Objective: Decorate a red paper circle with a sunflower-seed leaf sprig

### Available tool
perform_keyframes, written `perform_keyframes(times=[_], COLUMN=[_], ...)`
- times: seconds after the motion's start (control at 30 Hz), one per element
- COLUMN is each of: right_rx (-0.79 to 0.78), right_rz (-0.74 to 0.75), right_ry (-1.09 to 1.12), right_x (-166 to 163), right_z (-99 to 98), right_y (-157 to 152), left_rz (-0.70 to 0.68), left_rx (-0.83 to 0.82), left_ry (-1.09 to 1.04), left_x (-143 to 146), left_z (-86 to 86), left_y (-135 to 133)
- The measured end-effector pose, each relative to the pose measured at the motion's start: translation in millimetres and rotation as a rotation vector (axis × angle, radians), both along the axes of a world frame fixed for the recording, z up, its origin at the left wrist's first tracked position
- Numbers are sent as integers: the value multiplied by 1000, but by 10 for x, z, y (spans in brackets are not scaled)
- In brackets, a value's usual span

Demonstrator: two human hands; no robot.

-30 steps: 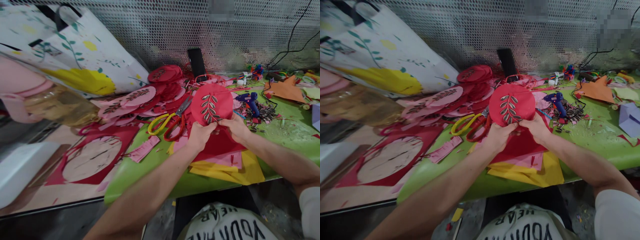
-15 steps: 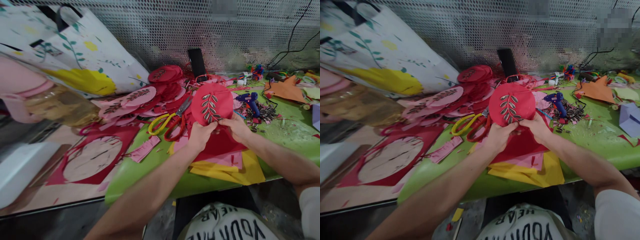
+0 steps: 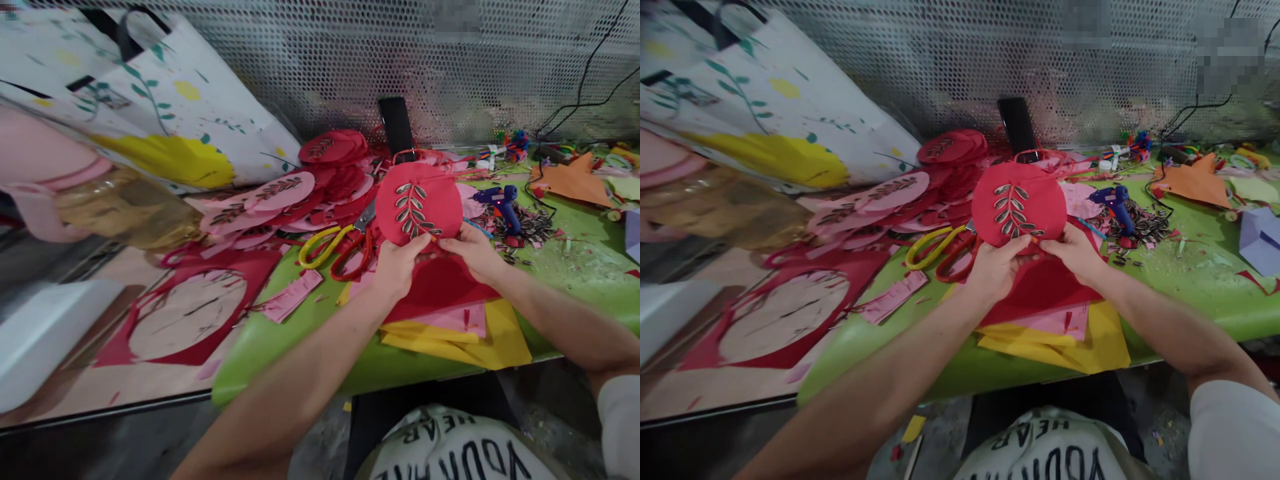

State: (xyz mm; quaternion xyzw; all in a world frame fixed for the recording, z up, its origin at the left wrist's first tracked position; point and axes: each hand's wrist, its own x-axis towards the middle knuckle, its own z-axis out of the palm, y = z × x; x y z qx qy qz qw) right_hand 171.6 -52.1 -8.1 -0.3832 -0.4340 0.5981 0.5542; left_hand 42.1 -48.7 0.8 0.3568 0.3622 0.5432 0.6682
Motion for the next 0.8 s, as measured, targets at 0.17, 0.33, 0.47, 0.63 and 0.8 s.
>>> perform_keyframes(times=[0.17,0.33,0.47,0.63,0.8], right_rx=[77,1,26,542,727], right_rz=[14,41,-124,-418,-412], right_ry=[-72,-137,-195,-718,-1330], right_x=[2,-1,20,76,53], right_z=[-32,9,-3,10,64], right_y=[-5,-13,6,-5,-27], left_rz=[6,112,187,196,144], left_rx=[1,26,22,29,56], left_ry=[-44,-76,-39,-32,-36], left_x=[-5,-7,-9,3,30], left_z=[-2,-15,-36,-36,-37], left_y=[25,70,92,78,54])
